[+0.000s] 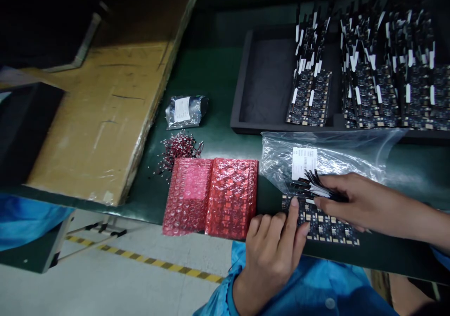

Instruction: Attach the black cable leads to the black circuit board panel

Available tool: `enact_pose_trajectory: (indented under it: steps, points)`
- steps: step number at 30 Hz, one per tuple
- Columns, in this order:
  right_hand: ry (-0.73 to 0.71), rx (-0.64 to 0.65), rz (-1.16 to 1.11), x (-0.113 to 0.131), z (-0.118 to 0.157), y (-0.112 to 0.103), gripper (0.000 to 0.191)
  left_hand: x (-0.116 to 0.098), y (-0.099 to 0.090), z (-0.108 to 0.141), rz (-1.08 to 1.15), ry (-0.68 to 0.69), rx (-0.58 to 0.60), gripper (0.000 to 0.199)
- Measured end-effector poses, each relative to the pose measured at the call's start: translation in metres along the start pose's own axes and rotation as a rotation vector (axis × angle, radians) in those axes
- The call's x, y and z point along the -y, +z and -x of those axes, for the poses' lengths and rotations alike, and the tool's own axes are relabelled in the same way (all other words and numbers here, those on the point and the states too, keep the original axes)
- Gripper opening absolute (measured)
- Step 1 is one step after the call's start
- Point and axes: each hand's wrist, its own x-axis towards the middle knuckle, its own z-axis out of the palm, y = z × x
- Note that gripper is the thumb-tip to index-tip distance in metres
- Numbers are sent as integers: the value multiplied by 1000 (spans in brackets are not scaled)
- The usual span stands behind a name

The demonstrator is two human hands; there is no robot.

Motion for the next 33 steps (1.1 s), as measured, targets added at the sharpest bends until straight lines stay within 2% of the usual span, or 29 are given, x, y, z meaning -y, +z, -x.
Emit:
enact_pose_trajectory:
  steps: [6, 14, 21, 23, 27, 33]
  points:
    - [-80, 3, -62, -6, -3, 1, 42, -1, 0, -3, -2, -17, 7, 53]
    - [10, 27, -5, -2, -3, -1, 40, -1, 0, -3, 19, -47, 62, 53]
    - [11, 45, 12, 13, 7, -6, 54, -1, -4, -7, -11, -73, 82, 47]
    - [-6, 10, -4, 11, 11, -10, 53, -2, -3, -7, -12, -73, 63, 47]
    - [-70, -158, 14, 6, 19, -27, 57, -1, 1, -5, 2, -76, 1, 41]
    - [1, -270, -61, -4, 41, -60, 63, 0, 8, -1, -13, -74, -73, 37]
